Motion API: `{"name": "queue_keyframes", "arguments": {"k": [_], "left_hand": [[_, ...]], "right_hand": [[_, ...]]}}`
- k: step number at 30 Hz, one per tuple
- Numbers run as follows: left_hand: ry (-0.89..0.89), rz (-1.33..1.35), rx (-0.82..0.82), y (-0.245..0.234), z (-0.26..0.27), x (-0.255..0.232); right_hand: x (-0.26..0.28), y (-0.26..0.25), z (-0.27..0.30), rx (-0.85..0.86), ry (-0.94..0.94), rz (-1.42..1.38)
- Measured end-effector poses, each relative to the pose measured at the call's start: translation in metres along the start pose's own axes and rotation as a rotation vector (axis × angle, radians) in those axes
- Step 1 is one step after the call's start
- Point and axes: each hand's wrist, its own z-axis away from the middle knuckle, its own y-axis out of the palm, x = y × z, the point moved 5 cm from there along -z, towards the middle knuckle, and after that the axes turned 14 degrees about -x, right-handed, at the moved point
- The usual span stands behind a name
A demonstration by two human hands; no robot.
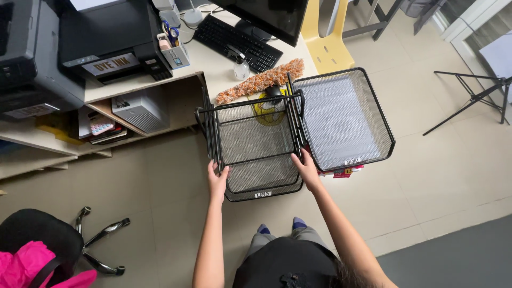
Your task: The person retrieves a black wire paper tray from under a desk, removes the white paper sheets, and places them on a stack of paper reams. They then reassemble the tray by inserting the mesh dividers back into the frame.
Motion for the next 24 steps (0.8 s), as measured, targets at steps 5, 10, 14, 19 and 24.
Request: {"name": "queue_keyframes", "arguments": {"k": [5,10,14,19,24], "left_hand": [[0.072,-0.243,-0.001,0.005,-0.008,-0.003],[0.085,-0.117,0.084,0.004,-0.016,0.007],[0.067,-0.056,0.008,0.008,-0.005,-0.01],[0.013,-0.08,0.018,-0.003,-0.022,0.022],[-0.047,-0.032,0.093,-0.001,-0.024,0.023]], "right_hand": [[0.007,0.002,-0.013,0.008,-0.093,0.193],[-0.005,0.011,-0.028,0.064,-0.016,0.159],[-0.037,0.015,-0.043,0.041,-0.004,0.166],[-0.051,0.015,-0.046,0.016,0.039,0.081],[-0.043,0.017,-0.045,0.044,0.235,-0.178]]}}
